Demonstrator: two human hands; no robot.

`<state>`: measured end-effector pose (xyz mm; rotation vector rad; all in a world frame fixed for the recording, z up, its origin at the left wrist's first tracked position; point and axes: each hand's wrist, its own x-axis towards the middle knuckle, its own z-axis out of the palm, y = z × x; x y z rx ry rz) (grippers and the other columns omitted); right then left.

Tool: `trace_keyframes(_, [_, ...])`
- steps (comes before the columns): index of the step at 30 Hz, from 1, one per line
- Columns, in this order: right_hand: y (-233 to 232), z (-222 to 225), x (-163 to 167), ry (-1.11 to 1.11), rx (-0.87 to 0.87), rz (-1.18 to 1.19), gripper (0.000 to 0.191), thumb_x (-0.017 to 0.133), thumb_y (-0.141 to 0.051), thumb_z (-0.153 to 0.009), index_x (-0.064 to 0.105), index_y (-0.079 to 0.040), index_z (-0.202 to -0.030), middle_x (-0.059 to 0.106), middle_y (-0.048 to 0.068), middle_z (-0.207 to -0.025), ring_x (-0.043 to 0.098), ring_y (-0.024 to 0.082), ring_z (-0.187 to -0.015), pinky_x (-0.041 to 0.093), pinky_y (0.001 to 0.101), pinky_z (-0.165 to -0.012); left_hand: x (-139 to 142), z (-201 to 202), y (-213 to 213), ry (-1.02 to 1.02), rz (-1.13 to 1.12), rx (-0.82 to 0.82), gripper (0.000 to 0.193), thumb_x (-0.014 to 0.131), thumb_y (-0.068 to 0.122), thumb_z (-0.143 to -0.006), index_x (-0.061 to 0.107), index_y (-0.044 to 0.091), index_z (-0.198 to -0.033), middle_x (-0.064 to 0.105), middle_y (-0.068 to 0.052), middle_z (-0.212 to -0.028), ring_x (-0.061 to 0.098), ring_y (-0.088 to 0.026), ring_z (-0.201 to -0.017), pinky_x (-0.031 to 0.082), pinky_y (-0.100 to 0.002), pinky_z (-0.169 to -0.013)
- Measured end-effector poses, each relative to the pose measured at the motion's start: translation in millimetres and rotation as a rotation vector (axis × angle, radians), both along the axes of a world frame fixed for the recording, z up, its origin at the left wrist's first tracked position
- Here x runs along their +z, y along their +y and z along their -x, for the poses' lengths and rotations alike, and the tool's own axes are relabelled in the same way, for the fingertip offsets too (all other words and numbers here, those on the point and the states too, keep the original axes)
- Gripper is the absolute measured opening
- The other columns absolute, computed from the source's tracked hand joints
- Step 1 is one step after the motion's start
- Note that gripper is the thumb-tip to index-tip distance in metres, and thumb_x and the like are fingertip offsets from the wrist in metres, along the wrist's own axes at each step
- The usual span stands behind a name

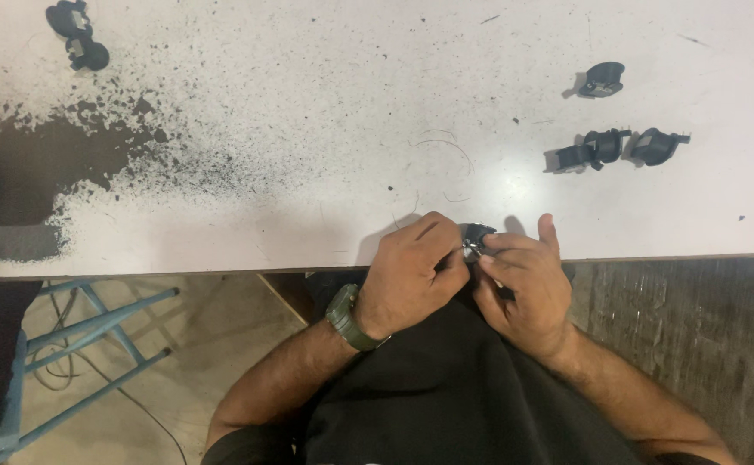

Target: The person sits at a white work table covered in black dust and small black plastic components. They pick up one component at a time, use a small hand tool to pry or press parts of it, set the finished piece aside, and occasionally gather completed pieces into a pile on the table.

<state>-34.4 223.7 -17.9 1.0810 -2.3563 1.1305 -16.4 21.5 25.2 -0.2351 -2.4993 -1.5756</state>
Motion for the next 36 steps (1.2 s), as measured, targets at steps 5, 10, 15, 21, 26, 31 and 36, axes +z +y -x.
trace_keyframes(5, [21,19,13,0.025,-0.137,-0.042,0.029,0.076,0.006,-0.084,0.061,-0.004,-0.106,0.069,0.013,-0.104,0.070,0.032,-0.112,0.029,0.0584,-0.126,13,13,13,-0.141,-0.159,-0.112,0.011,0.068,0.003,-0.087,0.063,0.004,-0.097,0.069,-0.010,-0.115,0.070,-0.021,-0.076,0.057,-0.032,-0.064])
trace_keyframes(10, [60,53,50,0.146,-0.300,-0.105,0.028,0.075,-0.001,-0.098,0.058,-0.001,-0.120,0.066,0.012,-0.123,0.066,0.031,-0.129,0.024,0.0643,-0.134,19,25,3,0.107,-0.026,-0.003,0.010,0.072,0.003,-0.086,0.065,0.005,-0.094,0.072,-0.013,-0.126,0.073,-0.023,-0.096,0.058,-0.033,-0.074])
trace_keyframes(15, [60,118,54,0.303,0.069,-0.507,0.020,0.078,-0.020,-0.087,0.061,-0.011,-0.093,0.062,0.014,-0.131,0.050,0.037,-0.137,0.021,0.0712,-0.114,13,22,-24,0.121,0.059,0.029,0.009,0.071,0.002,-0.086,0.065,0.004,-0.093,0.075,-0.013,-0.117,0.075,-0.027,-0.105,0.061,-0.036,-0.086])
trace_keyframes(21, [52,199,55,0.213,0.156,-0.746,0.020,0.072,-0.027,-0.093,0.058,-0.013,-0.087,0.064,0.015,-0.132,0.054,0.033,-0.139,0.029,0.0670,-0.123,24,-6,-68,-0.010,0.049,0.179,0.011,0.071,0.002,-0.085,0.065,0.003,-0.093,0.077,-0.012,-0.112,0.075,-0.026,-0.097,0.060,-0.036,-0.081])
trace_keyframes(26, [52,254,78,0.463,-0.167,-0.720,0.023,0.070,-0.015,-0.104,0.057,-0.006,-0.122,0.057,0.021,-0.154,0.044,0.038,-0.154,0.022,0.0624,-0.126,18,-30,-122,-0.007,0.285,0.371,0.020,0.069,0.004,-0.086,0.067,0.004,-0.105,0.072,-0.011,-0.109,0.071,-0.030,-0.096,0.058,-0.041,-0.080])
trace_keyframes(31, [-20,173,50,0.057,0.194,-0.373,0.032,0.064,-0.008,-0.095,0.057,0.005,-0.123,0.052,0.030,-0.146,0.047,0.049,-0.144,0.035,0.0603,-0.126,13,-33,-164,0.088,0.513,0.509,0.014,0.068,0.006,-0.087,0.063,0.005,-0.100,0.069,-0.013,-0.112,0.064,-0.036,-0.108,0.054,-0.048,-0.091])
trace_keyframes(36, [-101,45,48,-0.190,0.858,-0.188,0.026,0.066,-0.020,-0.093,0.060,-0.002,-0.111,0.054,0.023,-0.143,0.048,0.041,-0.140,0.030,0.0580,-0.121,6,-10,-153,-0.054,0.521,0.329,0.009,0.065,0.013,-0.094,0.065,0.008,-0.102,0.069,-0.010,-0.111,0.067,-0.025,-0.105,0.054,-0.041,-0.094])
